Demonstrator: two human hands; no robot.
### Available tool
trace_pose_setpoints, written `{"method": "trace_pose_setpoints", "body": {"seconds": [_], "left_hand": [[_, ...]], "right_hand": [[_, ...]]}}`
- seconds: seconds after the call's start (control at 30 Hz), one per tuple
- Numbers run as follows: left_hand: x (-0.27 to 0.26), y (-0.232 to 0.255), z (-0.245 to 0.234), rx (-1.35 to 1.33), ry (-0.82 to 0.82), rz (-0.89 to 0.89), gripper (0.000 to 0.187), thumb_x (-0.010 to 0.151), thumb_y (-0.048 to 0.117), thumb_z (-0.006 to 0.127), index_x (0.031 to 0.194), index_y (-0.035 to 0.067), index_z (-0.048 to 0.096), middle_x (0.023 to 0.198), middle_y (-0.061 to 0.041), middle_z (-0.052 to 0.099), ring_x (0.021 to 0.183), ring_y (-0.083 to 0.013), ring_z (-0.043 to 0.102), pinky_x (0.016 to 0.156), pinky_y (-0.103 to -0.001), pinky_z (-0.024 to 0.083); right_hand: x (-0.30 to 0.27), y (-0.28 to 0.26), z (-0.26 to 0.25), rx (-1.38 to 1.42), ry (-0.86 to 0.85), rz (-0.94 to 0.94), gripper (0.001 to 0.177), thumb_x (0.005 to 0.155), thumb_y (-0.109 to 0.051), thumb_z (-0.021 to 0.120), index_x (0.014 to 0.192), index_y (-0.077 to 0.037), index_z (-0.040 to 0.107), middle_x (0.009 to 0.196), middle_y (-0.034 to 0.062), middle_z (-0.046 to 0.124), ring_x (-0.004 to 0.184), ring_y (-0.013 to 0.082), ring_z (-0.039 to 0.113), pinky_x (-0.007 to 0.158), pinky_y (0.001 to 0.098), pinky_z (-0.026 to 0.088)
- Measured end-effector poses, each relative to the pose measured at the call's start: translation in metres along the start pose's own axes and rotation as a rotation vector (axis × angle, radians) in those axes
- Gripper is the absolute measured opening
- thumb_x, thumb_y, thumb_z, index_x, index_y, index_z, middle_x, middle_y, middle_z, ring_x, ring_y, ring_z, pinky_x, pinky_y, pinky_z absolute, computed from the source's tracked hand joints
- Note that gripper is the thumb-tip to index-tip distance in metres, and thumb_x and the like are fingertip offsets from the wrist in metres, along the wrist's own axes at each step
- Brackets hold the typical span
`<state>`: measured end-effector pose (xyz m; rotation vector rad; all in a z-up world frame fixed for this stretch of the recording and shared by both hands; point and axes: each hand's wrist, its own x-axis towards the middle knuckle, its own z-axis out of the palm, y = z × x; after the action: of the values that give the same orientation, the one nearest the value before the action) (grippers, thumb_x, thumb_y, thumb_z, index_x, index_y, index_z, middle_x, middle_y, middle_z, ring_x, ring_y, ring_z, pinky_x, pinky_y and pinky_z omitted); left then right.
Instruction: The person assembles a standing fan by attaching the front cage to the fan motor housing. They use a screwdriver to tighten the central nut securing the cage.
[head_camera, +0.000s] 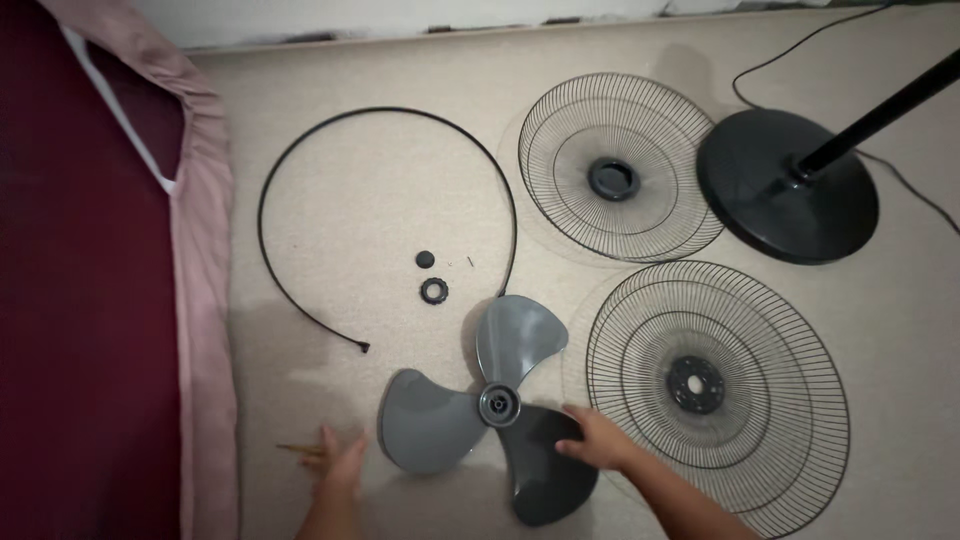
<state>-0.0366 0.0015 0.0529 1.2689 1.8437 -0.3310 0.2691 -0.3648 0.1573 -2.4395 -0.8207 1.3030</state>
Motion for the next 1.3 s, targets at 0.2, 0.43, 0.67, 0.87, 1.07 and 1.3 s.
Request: {"method": "trace_pose_setpoints", "body": {"seconds": [0.2, 0.43, 0.67, 0.87, 1.07, 1.3], "left_hand": [[-0.058, -0.069, -0.057, -0.392, -0.254, -0.005, 0.101, 0.087, 0.044, 0.073, 0.164, 0.028, 0.011, 0.168, -0.02, 0.001, 0.156, -0.0403, 0.007, 0.124, -0.057, 0.016], [-0.159, -0.157, -0.068, 0.139, -0.366, 0.128, 0.095, 0.086, 0.043, 0.074, 0.162, 0.024, 0.019, 0.165, -0.02, 0.013, 0.154, -0.0374, 0.016, 0.123, -0.051, 0.021], [-0.238, -0.189, -0.083, 0.338, -0.403, 0.239, 0.09, 0.086, 0.042, 0.074, 0.16, 0.021, 0.027, 0.162, -0.019, 0.025, 0.152, -0.0346, 0.025, 0.123, -0.046, 0.026], [-0.297, -0.221, -0.065, 0.361, -0.405, 0.306, 0.085, 0.086, 0.042, 0.075, 0.157, 0.018, 0.034, 0.159, -0.018, 0.035, 0.151, -0.0322, 0.033, 0.123, -0.041, 0.03], [-0.324, -0.216, -0.075, 0.357, -0.377, 0.452, 0.081, 0.086, 0.041, 0.075, 0.155, 0.015, 0.041, 0.157, -0.017, 0.045, 0.149, -0.0297, 0.041, 0.122, -0.037, 0.035], [-0.337, -0.231, -0.07, 0.327, -0.362, 0.421, 0.077, 0.092, 0.044, 0.074, 0.155, 0.013, 0.041, 0.159, -0.016, 0.044, 0.151, -0.0298, 0.04, 0.124, -0.036, 0.033]], "right_hand": [[0.0, 0.005, 0.044, -0.085, 0.05, 0.146, 0.074, 0.084, -0.028, 0.081, 0.145, -0.006, 0.045, 0.134, 0.0186, 0.06, 0.124, 0.0326, 0.06, 0.105, 0.0395, 0.049], [-0.02, 0.003, 0.058, 0.563, 0.002, 0.225, 0.033, 0.092, -0.011, 0.067, 0.124, -0.005, 0.066, 0.106, 0.0115, 0.076, 0.091, 0.0229, 0.073, 0.076, 0.0375, 0.061], [-0.059, -0.016, -0.002, 0.804, -0.074, 0.015, 0.026, 0.096, -0.006, 0.06, 0.119, -0.001, 0.071, 0.099, 0.0114, 0.076, 0.086, 0.0218, 0.071, 0.073, 0.0366, 0.06], [-0.092, -0.048, -0.077, 0.875, -0.006, -0.078, 0.027, 0.096, -0.004, 0.057, 0.12, -0.003, 0.069, 0.098, 0.0092, 0.075, 0.084, 0.022, 0.07, 0.07, 0.0403, 0.059], [-0.109, -0.038, -0.109, 0.793, 0.018, -0.147, 0.028, 0.097, -0.005, 0.058, 0.122, -0.003, 0.069, 0.099, 0.0093, 0.075, 0.084, 0.0185, 0.071, 0.074, 0.0345, 0.059], [-0.118, -0.027, -0.108, 0.755, 0.038, -0.172, 0.024, 0.097, -0.001, 0.059, 0.117, 0.001, 0.071, 0.097, 0.0074, 0.075, 0.083, 0.0158, 0.068, 0.077, 0.0317, 0.057]]}}
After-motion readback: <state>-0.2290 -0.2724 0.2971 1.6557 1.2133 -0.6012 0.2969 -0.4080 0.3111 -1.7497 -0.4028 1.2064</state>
